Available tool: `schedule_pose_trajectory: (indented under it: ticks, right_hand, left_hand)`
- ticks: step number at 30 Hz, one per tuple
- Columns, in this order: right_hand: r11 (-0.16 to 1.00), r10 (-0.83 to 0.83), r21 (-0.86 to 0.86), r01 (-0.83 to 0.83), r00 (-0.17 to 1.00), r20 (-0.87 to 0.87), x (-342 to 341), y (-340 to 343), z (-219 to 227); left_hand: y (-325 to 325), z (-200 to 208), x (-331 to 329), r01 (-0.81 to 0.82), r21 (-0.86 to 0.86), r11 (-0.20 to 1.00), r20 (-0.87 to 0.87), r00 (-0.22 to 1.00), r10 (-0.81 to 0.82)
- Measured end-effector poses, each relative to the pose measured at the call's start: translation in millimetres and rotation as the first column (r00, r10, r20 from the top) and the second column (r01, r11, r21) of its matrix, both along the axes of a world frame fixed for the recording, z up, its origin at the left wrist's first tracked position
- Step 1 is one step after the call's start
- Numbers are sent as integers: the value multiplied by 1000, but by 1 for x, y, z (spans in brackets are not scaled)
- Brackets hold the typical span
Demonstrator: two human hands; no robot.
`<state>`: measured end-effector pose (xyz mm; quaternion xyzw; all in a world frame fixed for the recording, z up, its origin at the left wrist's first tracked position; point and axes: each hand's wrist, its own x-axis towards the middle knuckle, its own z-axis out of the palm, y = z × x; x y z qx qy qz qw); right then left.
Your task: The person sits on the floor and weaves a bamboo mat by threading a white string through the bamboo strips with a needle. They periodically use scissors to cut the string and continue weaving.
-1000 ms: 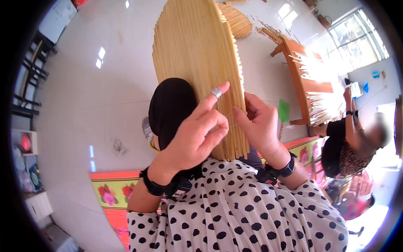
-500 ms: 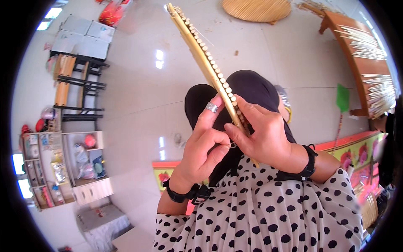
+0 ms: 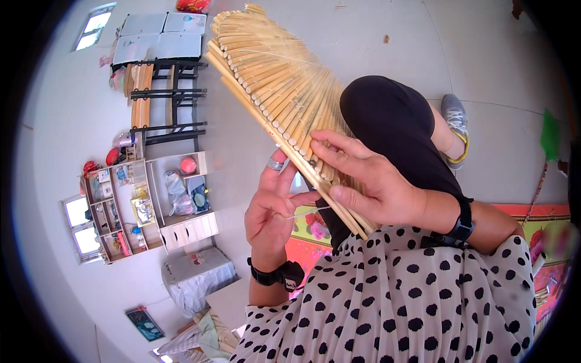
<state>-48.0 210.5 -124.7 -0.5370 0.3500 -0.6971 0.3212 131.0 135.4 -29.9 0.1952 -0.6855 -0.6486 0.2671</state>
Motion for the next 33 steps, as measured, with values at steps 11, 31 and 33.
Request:
schedule_pose_trajectory:
  ticks: [11, 31, 33]
  right_hand:
    - [998, -22, 56, 16, 994, 105, 8, -12, -6]
    - [981, -27, 180, -68, 880, 475, 13, -27, -14]
    - [992, -28, 121, -29, 897, 441, 16, -33, -15]
  left_hand:
    - [-8, 0, 8, -4, 60, 998, -50, 999, 7]
    - [-16, -7, 0, 17, 31, 999, -67, 998, -15]
    - [-18, -3, -1, -1, 9, 1000, -61, 998, 1]
